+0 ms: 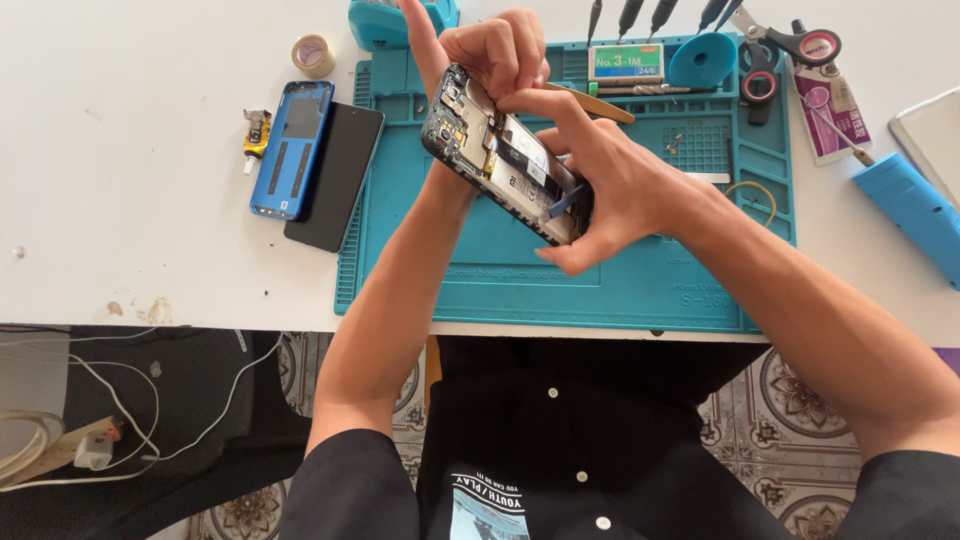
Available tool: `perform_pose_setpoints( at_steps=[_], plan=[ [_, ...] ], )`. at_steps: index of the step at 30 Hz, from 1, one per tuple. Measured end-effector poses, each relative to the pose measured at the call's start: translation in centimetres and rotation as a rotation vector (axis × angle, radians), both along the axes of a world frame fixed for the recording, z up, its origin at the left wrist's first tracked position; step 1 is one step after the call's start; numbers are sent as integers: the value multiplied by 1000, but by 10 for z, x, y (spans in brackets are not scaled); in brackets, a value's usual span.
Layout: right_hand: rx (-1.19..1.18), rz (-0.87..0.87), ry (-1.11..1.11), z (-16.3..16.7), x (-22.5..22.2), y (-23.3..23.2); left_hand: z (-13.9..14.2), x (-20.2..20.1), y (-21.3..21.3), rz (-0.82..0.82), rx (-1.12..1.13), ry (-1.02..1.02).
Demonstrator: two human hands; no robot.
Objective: The person repairs a disassembled smartphone at a workbench. They hold the phone body in one hand and use a screwdriver to unscrew and remove internal components, then lay the phone flat on a silicone mat and use tweezers and a pry tool to adjust and reposition internal parts and connectors.
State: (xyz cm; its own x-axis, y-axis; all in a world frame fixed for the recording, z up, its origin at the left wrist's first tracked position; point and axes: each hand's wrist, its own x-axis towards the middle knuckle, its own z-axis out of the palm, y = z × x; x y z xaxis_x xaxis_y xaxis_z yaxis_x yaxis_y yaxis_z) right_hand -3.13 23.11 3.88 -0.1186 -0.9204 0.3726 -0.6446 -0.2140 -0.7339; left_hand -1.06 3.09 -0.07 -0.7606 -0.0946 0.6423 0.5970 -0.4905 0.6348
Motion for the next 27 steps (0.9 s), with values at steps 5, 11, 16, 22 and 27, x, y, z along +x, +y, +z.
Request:
perform_pose_setpoints(
  at_steps=[5, 11, 16, 22, 27],
  plan=[
    [7, -1, -15, 0, -1, 3, 2, 2, 1, -29, -2, -30],
    [10, 9, -26, 0, -1, 2, 3, 2, 2, -76, 31, -57],
    [20, 8, -47, 0, 0, 2, 2, 5, 3, -28, 7, -78],
    [-6, 28, -70, -2, 1, 0, 2, 6, 4, -30, -8, -66],
    [-80, 4, 18, -3, 3, 1, 5, 1, 5, -45, 20, 24]
  ],
)
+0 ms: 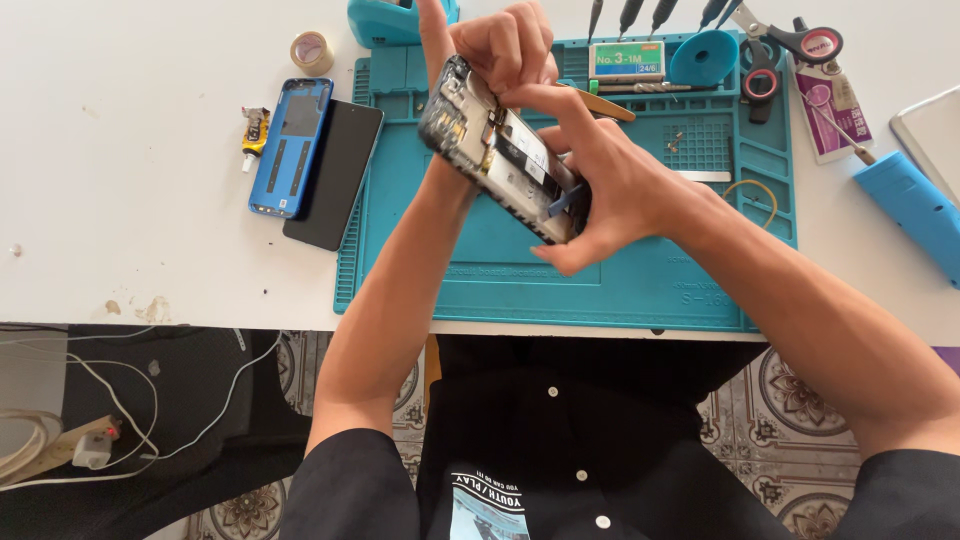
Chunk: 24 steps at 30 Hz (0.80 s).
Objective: The person repairs a disassembled smartphone at a workbench. They hold the phone body in one hand and use a screwdriver to unscrew and remove internal components, then lay the phone flat on a silicone mat and use tweezers and a pry tool to adjust and reposition internal parts and connectors.
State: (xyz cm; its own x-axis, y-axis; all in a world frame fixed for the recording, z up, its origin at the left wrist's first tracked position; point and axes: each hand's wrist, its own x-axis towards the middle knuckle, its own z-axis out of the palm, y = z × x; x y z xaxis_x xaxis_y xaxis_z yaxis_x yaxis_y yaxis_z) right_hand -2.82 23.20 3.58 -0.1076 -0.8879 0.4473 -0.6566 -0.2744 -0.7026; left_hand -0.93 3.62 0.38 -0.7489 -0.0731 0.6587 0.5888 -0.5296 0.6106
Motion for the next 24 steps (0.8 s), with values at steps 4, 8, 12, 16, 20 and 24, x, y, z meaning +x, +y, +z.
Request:
perform_pose_setpoints(
  at_steps=[4, 8, 12, 16, 20, 24],
  plan=[
    [8, -112, 84, 1, 2, -1, -1, 0, -2, -34, 111, -148],
    [67, -232, 191, 0, 6, -2, -4, -2, -3, -51, 157, -147],
    [50, -244, 232, 0, 6, -1, -7, -3, -3, -49, 150, -145],
    [21, -231, 213, -1, 5, -1, -6, -3, -4, -56, 156, -155],
    [64, -239, 230, 0, 5, -1, -7, -2, -1, -52, 177, -154],
    [63, -239, 232, 1, 6, -3, -7, -4, -2, -59, 167, -127]
  ],
)
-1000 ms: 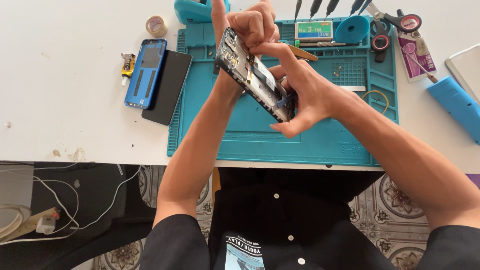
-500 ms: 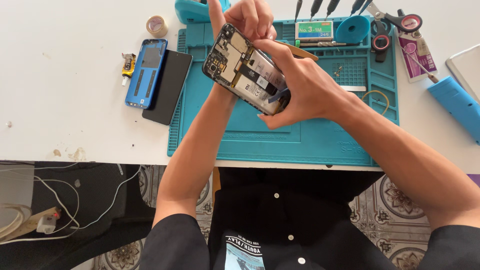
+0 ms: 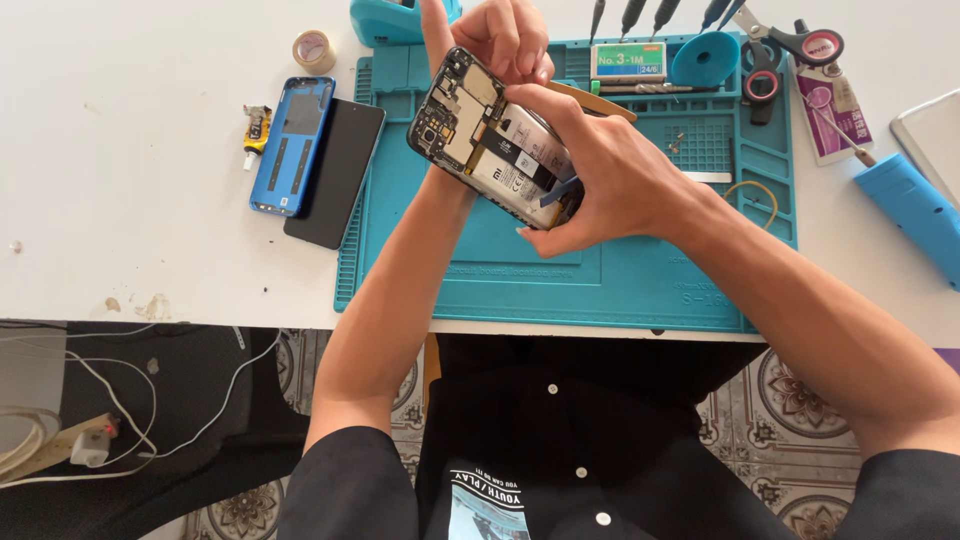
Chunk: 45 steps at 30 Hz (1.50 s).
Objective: The person repairs a disassembled smartphone at a workbench. They hold the phone body in one hand and use a screwdriver to unscrew and remove internal components, then lay the phone flat on a silicone mat and use tweezers and a pry tool to adjust and reposition internal parts and connectors.
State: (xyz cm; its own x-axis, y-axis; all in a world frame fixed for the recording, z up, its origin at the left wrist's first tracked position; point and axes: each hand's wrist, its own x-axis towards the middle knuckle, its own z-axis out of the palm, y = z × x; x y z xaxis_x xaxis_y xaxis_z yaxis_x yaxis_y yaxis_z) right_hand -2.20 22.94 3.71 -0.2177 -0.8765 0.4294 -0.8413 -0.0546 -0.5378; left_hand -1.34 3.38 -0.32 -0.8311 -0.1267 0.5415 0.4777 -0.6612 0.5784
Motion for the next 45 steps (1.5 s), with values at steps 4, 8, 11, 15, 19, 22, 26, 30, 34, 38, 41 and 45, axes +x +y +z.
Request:
perform_pose_setpoints(
  at_steps=[4, 8, 11, 15, 19, 22, 26, 30, 34, 38, 41, 45],
  plan=[
    [7, -6, -1, 1, 1, 0, -2, 1, 0, 7, -1, -4],
    [4, 1, 1, 2, 0, 0, -1, -1, -1, 17, -38, 31],
    [5, 17, -18, 3, 0, 0, 0, 1, 0, 43, -59, 41],
    [-27, 60, -43, 4, 0, 1, 1, 5, 1, 66, -67, 10],
    [-23, 111, -119, 3, -1, 0, 2, 5, 1, 98, -111, 36],
    [-36, 146, -160, 3, -1, -1, 2, 5, 1, 70, -92, 43],
    [-96, 186, -138, 3, -1, -4, 1, 5, 2, 49, -67, 43],
    [-60, 181, -220, 2, 1, -7, -1, 9, 1, -37, 8, -8],
    [-79, 180, -196, 0, 0, -9, -4, 6, 0, -47, 19, -2],
    [-54, 140, -162, 0, -1, -9, -6, 6, -1, -21, 3, -8],
    [-87, 94, -72, -1, 2, -9, -3, 7, -2, -24, 21, 14],
    [-191, 12, 38, -5, 1, -13, 5, 6, 2, 600, -496, 212]
  ],
)
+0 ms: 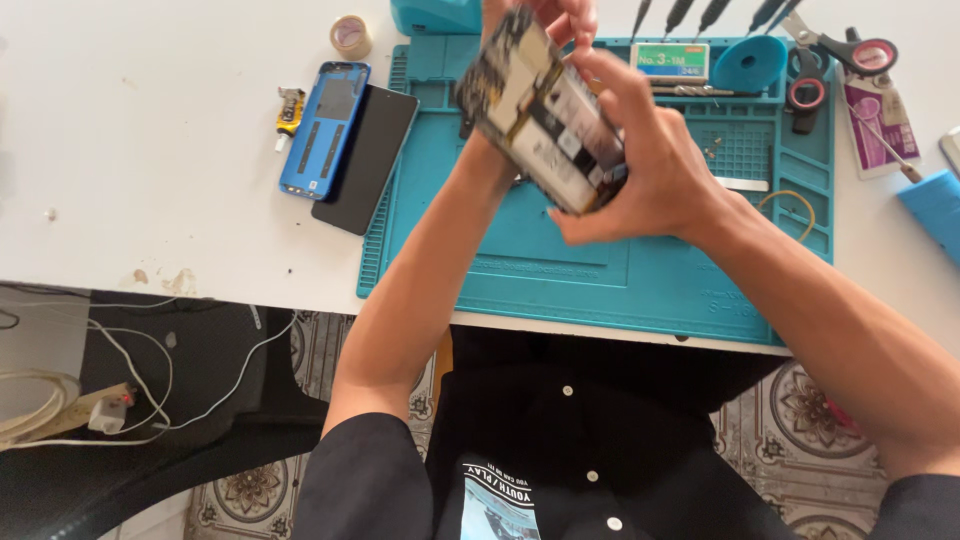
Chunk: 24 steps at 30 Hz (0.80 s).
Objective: The person repairs a disassembled smartphone at a workbench. They hold the phone body in one hand and use a screwdriver to unscrew and remove internal components, then lay the phone flat on a silicone mat and use tweezers and a pry tool to adjust and reposition internal parts and connectors.
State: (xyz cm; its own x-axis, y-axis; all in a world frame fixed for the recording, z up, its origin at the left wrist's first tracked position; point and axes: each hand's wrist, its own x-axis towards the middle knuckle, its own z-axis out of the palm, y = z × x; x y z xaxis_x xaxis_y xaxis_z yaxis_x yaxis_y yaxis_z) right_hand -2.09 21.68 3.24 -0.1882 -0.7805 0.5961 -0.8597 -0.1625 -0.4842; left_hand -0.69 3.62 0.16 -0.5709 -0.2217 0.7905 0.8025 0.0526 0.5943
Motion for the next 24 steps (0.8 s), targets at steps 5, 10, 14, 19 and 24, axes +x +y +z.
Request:
perform_pose_setpoints(
  at_steps=[5, 10, 14, 19, 24],
  plan=[
    [-136, -196, -14, 0, -9, 11, 3, 7, 3, -618, 656, -347],
    [-149, -230, 44, 4, -24, 15, -1, 0, 21, -287, 478, -297],
    [-170, -251, -158, 2, -28, 19, 0, -1, 24, -162, 409, -289],
    [-346, -262, -472, -7, -36, 22, 2, 1, 34, -92, 267, -278],
    [-342, -247, -522, -16, -47, 25, 0, 2, 35, -74, 229, -282]
  ],
)
